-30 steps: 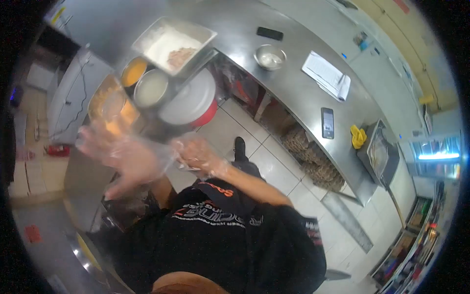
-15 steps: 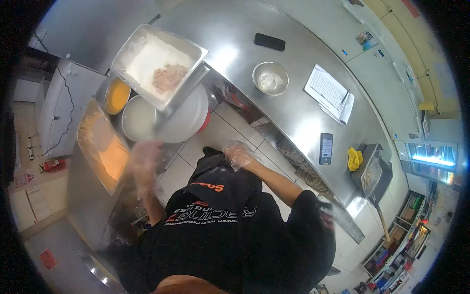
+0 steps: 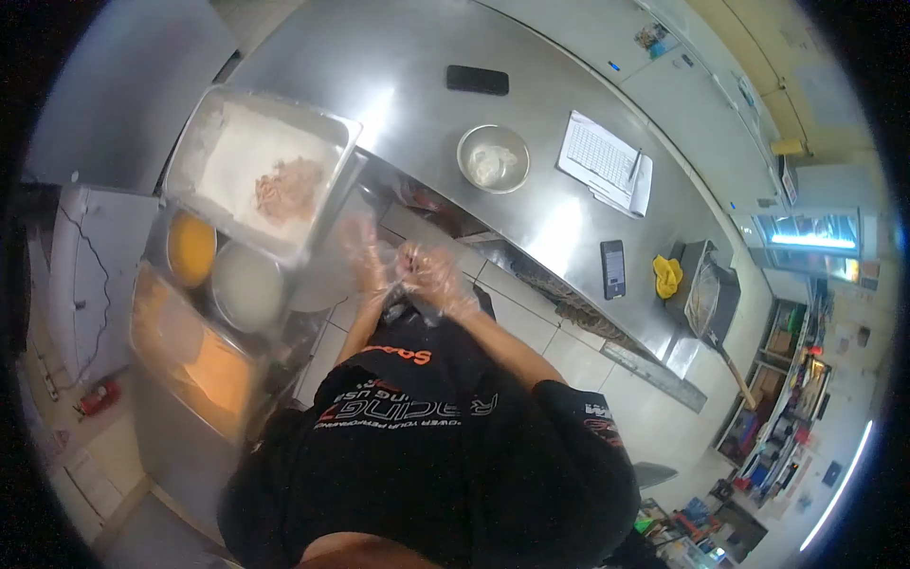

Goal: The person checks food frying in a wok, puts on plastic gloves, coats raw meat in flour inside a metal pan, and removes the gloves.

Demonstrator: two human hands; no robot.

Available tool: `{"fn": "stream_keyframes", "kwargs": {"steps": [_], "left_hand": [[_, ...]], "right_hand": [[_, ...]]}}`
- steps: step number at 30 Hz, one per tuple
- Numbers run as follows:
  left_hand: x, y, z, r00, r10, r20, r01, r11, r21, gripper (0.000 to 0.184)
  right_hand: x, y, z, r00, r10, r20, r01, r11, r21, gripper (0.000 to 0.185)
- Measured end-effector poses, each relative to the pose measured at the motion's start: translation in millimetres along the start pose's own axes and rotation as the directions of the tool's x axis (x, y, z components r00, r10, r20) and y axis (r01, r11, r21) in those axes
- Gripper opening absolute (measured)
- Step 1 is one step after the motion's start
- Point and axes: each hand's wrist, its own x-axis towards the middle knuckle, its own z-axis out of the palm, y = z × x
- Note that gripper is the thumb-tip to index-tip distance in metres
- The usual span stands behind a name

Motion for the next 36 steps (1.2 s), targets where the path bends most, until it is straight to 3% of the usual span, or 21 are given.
{"fn": "stream_keyframes", "kwargs": {"steps": [1,4,5,6,7,8,10,12,13,14,16,17,18,19,20,23,28,29,32,34,36], "left_hand": [[2.6,25.0,-1.2,0.988,0.124,0.094,-0.139,0.973,0.183,0.046],[9.7,50.8,21.4,0.793,-0.178,0.583,0.311,0.940,-0.136,0.054],[10.7,48.3,30.5,0.741,0.061,0.668,0.056,0.987,-0.152,0.055],[12.2,47.2,35.8,0.612,0.278,0.740,-0.200,0.960,-0.194,0.057],[21.3,66.5,28.4,0.590,0.291,0.753,-0.220,0.956,-0.196,0.057],[36.6,101.6,12.2,0.488,0.418,0.766,-0.400,0.887,-0.229,0.053],[56.3,129.0,17.0,0.302,0.526,0.795,-0.579,0.764,-0.285,0.050],[69.6,135.5,49.1,0.400,0.473,0.785,-0.623,0.769,-0.145,0.043],[67.7,89.3,75.8,0.212,0.394,0.894,-0.263,0.904,-0.336,0.040],[64.2,59.7,83.4,0.170,0.394,0.903,-0.273,0.899,-0.341,0.040],[66.9,31.4,87.5,-0.252,0.094,0.963,-0.042,0.993,-0.108,0.036],[61.1,35.2,75.7,-0.272,0.086,0.958,-0.056,0.993,-0.105,0.036],[55.3,41.3,61.6,-0.240,0.133,0.962,0.152,0.983,-0.098,0.030],[55.9,46.0,58.4,-0.193,0.172,0.966,0.353,0.931,-0.096,0.026],[51.9,38.0,73.2,-0.198,0.170,0.965,0.344,0.934,-0.094,0.026],[20.0,-2.6,116.4,-0.310,0.062,0.949,0.341,0.939,0.050,0.035],[-2.0,-11.5,114.1,-0.350,-0.097,0.932,0.012,0.994,0.108,0.045],[6.6,-3.5,103.8,-0.340,-0.078,0.937,-0.004,0.997,0.082,0.048],[60.1,54.7,43.5,-0.342,0.149,0.928,0.038,0.989,-0.145,0.044],[103.9,107.2,19.8,-0.119,0.134,0.984,0.156,0.981,-0.115,0.039],[122.3,155.0,18.6,0.360,0.031,0.932,0.253,0.959,-0.130,0.039]], "right_hand": [[10.1,16.4,-1.5,0.986,-0.093,-0.141,0.084,0.994,-0.069,0.013],[36.4,37.5,-41.4,0.962,-0.069,-0.263,0.039,0.992,-0.119,0.013],[38.1,72.8,-42.1,0.957,-0.067,-0.283,0.035,0.992,-0.117,0.013],[33.1,130.4,-28.8,0.901,-0.093,-0.424,-0.077,0.927,-0.368,0.013],[28.9,167.6,-26.7,0.825,-0.148,-0.545,-0.230,0.793,-0.564,0.013],[24.3,178.6,-42.4,0.806,-0.133,-0.576,-0.255,0.800,-0.543,0.013],[9.5,182.5,-68.7,0.969,0.139,-0.205,-0.193,0.942,-0.273,0.014],[12.3,146.7,-109.0,0.961,-0.082,0.266,-0.035,0.913,0.406,0.018],[16.5,147.2,-126.0,0.947,-0.136,0.292,-0.007,0.897,0.441,0.021],[20.3,147.8,-142.6,0.930,-0.189,0.316,0.016,0.879,0.477,0.025],[43.9,189.3,-164.9,0.971,0.183,0.156,-0.222,0.930,0.293,0.032],[54.8,199.2,-155.9,0.921,0.383,0.070,-0.389,0.901,0.190,0.034],[65.6,208.8,-146.9,0.825,0.564,-0.019,-0.558,0.821,0.124,0.036],[83.1,219.0,-122.8,0.830,0.473,-0.295,-0.501,0.865,-0.024,0.037],[97.1,226.7,-104.6,0.790,0.317,-0.524,-0.470,0.863,-0.187,0.038],[133.3,243.3,-81.9,0.897,0.289,-0.335,-0.412,0.820,-0.396,0.040],[129.4,213.1,-106.8,0.792,0.228,-0.567,-0.328,0.941,-0.080,0.030],[114.4,192.0,-113.4,0.688,0.242,-0.684,-0.260,0.962,0.079,0.026],[83.3,184.2,-116.5,0.634,0.276,-0.722,-0.107,0.956,0.272,0.020],[69.8,168.0,-114.0,0.625,0.296,-0.722,-0.132,0.952,0.276,0.018],[57.7,136.3,-111.4,0.647,0.305,-0.699,-0.152,0.950,0.274,0.016]]}}
